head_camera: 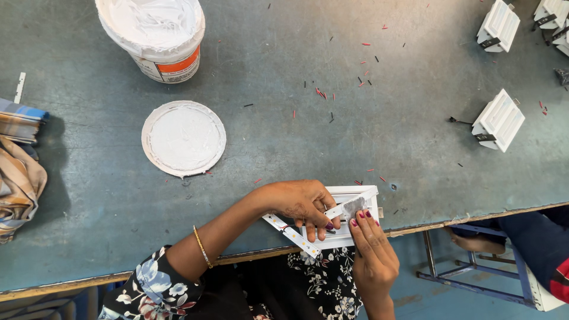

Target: The person applies white paste to LED strips using a small spatula, then places the strips into a white housing. They wipe the housing with a cloth and repeat the process for additional strips.

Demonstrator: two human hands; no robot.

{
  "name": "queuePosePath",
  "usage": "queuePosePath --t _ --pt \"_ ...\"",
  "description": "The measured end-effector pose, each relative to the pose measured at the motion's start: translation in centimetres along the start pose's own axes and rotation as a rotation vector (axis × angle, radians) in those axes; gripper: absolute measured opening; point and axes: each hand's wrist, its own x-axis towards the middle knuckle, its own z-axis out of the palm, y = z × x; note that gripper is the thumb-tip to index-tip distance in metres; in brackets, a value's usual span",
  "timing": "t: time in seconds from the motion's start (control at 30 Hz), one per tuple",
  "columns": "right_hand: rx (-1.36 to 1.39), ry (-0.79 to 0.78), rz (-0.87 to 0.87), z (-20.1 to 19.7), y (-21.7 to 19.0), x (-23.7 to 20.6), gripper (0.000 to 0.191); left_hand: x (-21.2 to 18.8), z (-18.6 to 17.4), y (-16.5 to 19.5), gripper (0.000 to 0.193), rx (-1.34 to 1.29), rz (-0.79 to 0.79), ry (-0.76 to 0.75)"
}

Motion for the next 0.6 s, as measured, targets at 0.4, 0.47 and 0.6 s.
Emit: queuePosePath --t 0.4,0.47,0.6 --pt "-0.004 0.027 -0.01 -1.8 -0.7 0.3 0.035 0.2 -0.1 -0.3 0.025 0.011 0.008 -0.019" --pt "0.002 0.051 -0.017 -2.4 -0.8 0.9 0.033 0.1 0.0 -0.3 0.024 0.012 0.007 -0.027" --pt "-0.009 0.061 -0.04 -3.0 -0.8 2.2 0.031 0.1 -0.1 -0.2 0.024 0.043 -0.006 -0.021"
